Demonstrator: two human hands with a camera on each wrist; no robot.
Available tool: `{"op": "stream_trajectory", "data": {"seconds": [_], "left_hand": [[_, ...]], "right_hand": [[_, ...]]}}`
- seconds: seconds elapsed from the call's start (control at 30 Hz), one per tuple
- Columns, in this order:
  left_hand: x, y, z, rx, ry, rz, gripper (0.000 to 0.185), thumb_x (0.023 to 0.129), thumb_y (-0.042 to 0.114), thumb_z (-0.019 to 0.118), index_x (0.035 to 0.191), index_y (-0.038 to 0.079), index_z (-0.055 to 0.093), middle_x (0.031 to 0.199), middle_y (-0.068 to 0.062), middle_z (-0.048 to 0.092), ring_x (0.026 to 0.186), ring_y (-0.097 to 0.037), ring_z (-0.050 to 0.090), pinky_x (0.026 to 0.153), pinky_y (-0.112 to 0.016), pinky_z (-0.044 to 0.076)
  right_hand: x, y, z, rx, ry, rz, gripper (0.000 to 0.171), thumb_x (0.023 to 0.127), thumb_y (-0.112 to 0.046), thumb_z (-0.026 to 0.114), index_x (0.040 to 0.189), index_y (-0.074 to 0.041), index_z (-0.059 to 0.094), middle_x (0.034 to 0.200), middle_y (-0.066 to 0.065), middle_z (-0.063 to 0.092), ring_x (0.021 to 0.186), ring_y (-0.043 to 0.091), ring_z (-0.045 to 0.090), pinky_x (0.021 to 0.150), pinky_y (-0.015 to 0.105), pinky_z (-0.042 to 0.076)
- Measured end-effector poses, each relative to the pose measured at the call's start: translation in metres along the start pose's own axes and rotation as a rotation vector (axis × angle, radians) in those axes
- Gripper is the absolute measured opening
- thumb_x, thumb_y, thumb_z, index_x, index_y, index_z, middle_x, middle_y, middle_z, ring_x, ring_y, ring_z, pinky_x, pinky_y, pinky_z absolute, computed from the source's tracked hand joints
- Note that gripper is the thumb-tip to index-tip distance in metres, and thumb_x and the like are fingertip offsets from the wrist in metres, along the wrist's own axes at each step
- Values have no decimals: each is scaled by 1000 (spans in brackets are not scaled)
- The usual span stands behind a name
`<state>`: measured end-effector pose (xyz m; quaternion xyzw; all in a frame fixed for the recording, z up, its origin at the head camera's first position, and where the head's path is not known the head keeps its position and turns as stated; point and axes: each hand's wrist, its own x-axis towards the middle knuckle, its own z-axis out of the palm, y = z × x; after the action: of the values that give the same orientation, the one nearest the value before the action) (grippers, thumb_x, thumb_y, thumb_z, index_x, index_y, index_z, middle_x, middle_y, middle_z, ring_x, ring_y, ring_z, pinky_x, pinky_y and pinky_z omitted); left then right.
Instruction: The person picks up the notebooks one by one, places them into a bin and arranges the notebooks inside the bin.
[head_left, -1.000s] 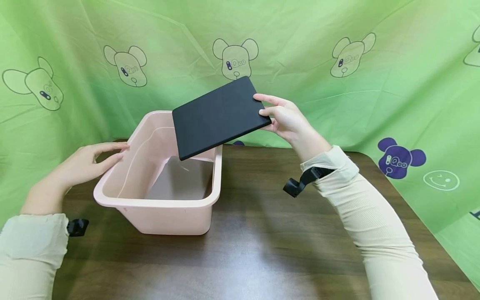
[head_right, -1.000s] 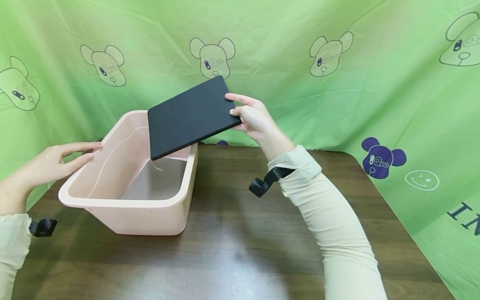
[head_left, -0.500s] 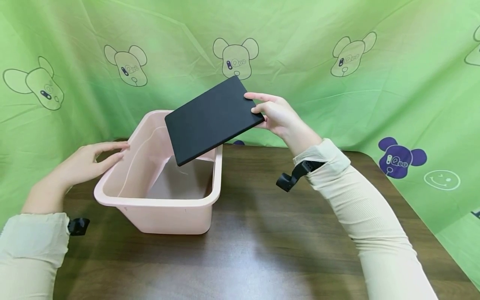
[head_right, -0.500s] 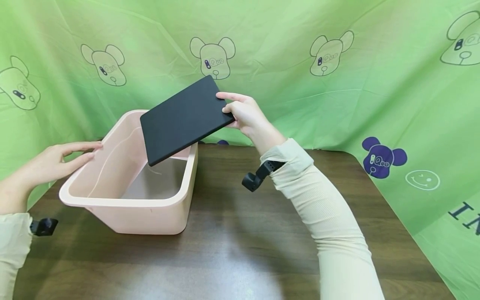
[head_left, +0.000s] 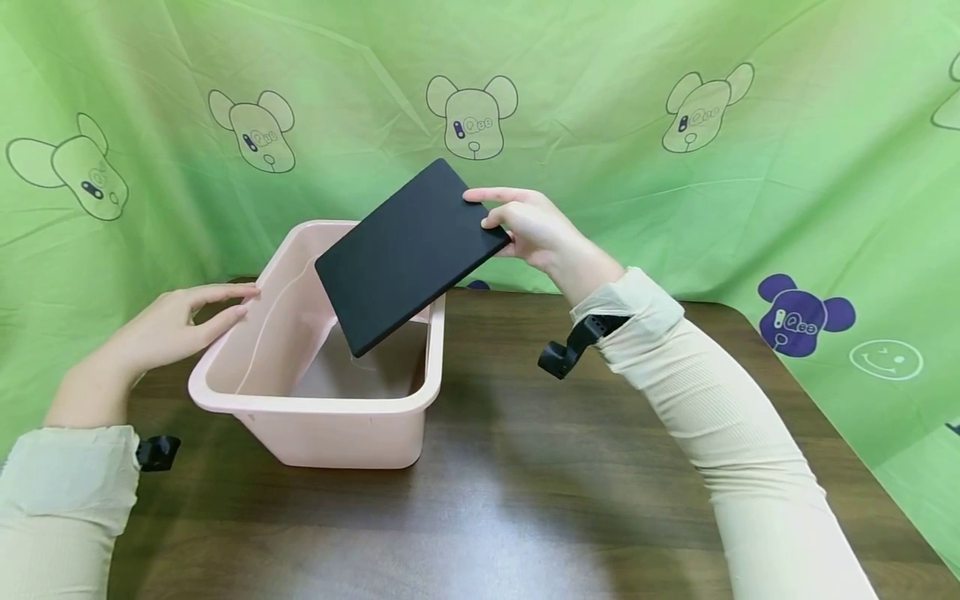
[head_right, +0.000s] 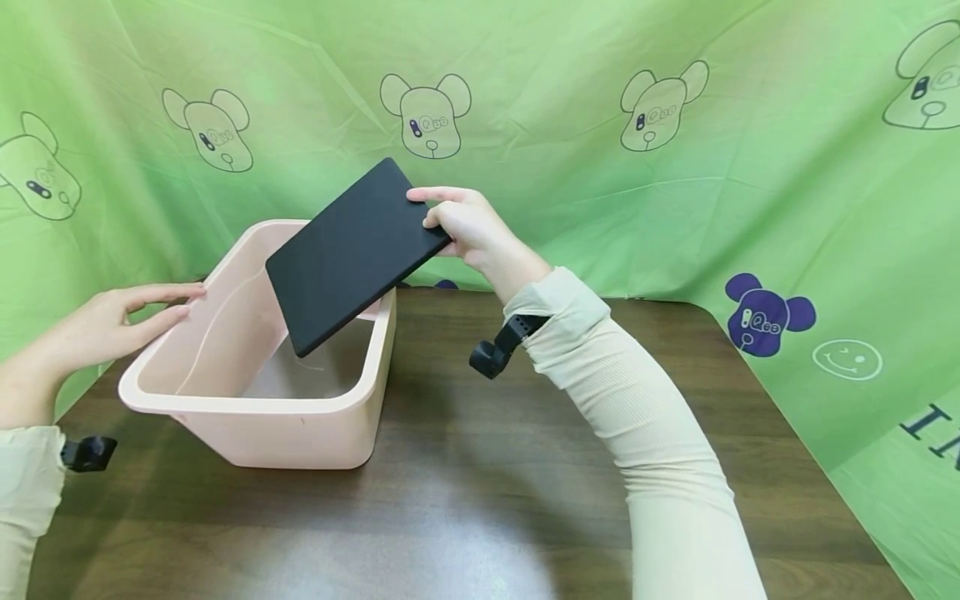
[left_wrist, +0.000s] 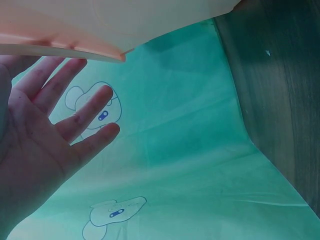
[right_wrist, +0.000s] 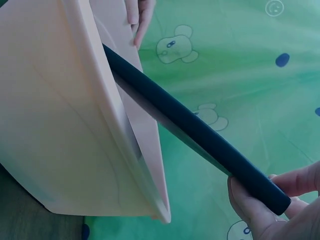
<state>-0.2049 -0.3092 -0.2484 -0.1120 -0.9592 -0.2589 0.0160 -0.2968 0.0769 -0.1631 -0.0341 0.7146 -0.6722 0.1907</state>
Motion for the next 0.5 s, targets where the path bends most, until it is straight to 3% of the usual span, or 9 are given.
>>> {"op": "stream_trajectory", "data": {"seconds": [0.1,0.33,0.5], "left_hand": [[0,0,0,3,0,0,44,96,36,49,136,19,49,142,-19,45,127,-46,40,92,-61,37],[-1,0,1,2,-2,5,44,96,36,49,136,19,50,142,-18,45,127,-45,41,92,-59,37],[-1,1,1,6,-2,6,44,96,35,49,136,18,50,141,-19,45,127,-45,41,92,-60,37]], "right_hand": [[2,0,3,-20,1,7,52,90,7,40,134,-17,51,137,6,49,87,13,62,72,24,53],[5,-4,10,-76,-1,33,52,89,5,40,132,-20,54,135,4,51,99,16,60,74,25,53],[10,-5,14,-114,-13,42,52,89,5,39,131,-20,55,132,5,54,95,15,61,68,23,54]]}}
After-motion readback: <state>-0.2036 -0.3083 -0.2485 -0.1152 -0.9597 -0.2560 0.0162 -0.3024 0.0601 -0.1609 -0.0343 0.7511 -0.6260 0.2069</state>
